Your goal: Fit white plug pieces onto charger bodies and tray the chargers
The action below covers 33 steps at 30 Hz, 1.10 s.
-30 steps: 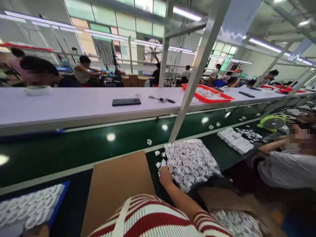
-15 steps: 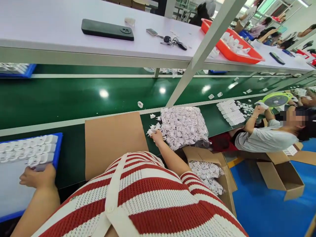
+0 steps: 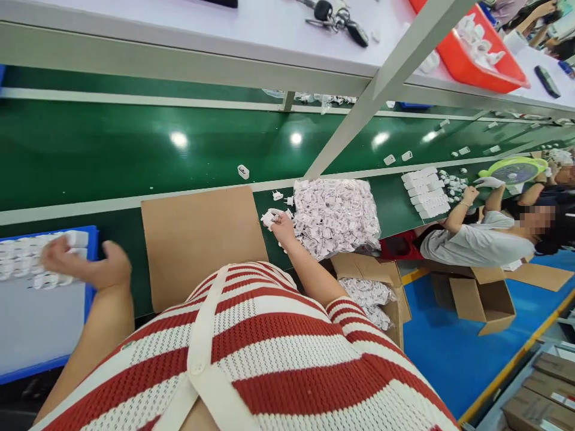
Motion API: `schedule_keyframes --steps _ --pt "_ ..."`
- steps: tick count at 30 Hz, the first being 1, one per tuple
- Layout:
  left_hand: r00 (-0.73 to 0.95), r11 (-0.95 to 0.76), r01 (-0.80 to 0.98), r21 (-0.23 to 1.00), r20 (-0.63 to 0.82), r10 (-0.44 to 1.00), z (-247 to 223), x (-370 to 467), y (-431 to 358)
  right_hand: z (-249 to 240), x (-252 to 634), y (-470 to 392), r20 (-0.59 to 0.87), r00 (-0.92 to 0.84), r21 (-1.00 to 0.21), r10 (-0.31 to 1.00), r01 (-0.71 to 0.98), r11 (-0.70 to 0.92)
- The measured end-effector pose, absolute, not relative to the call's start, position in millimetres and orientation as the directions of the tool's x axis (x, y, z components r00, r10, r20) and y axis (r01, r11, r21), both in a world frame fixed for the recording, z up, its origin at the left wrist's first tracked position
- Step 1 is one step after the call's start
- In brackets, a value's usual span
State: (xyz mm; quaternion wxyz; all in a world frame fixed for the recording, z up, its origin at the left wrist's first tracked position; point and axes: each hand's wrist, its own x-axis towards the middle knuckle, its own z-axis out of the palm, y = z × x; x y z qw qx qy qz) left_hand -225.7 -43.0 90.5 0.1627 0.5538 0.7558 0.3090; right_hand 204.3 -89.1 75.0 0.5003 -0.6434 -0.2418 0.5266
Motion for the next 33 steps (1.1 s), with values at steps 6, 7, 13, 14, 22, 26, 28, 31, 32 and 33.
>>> schedule_keyframes --steps 6,7,13,14,22,26,28,31,32,33 --pt "0.207 -0.246 0.764 0.597 0.135 0.969 53.4 -123.4 20.6 60.1 197.1 -89.6 -0.416 0.29 -0.907 0.862 -0.068 -0.415" --pt "0.253 -0.261 0.754 0.603 0.1 0.962 50.1 -105.4 33.8 56.9 195.4 -91.8 -0.41 0.282 -0.907 0.867 -0.027 -0.42" --pt "0.526 -0.367 0.75 0.55 -0.159 0.836 46.8 -10.8 130.3 49.6 181.6 -120.1 -0.455 0.194 -0.878 0.869 0.065 -0.474" --pt "0.536 -0.368 0.759 0.537 -0.195 0.821 46.8 0.6 146.3 50.0 179.9 -126.0 -0.465 0.193 -0.872 0.864 0.069 -0.484" --pt "0.578 -0.399 0.76 0.513 -0.252 0.776 50.6 16.8 173.4 46.0 187.5 -151.1 -0.513 0.28 -0.828 0.811 0.09 -0.554" --pt "0.615 -0.457 0.71 0.536 -0.156 0.773 53.3 -11.3 92.4 45.9 190.3 -142.7 -0.524 0.306 -0.819 0.795 0.074 -0.569" --pt "0.628 -0.46 0.687 0.563 -0.14 0.766 50.9 -24.9 43.9 49.3 188.3 -134.8 -0.52 0.273 -0.827 0.809 0.077 -0.557" --pt "0.611 -0.422 0.67 0.611 -0.131 0.781 42.2 -39.2 -16.5 55.4 181.3 -120.8 -0.515 0.189 -0.839 0.836 0.086 -0.537" --pt "0.595 -0.401 0.668 0.627 -0.126 0.794 38.1 -42.3 -31.4 56.9 178.1 -116.2 -0.516 0.157 -0.842 0.842 0.088 -0.532" --pt "0.574 -0.377 0.665 0.645 -0.118 0.81 33.3 -44.7 -43.5 57.9 174.6 -112.0 -0.518 0.125 -0.843 0.846 0.089 -0.53"
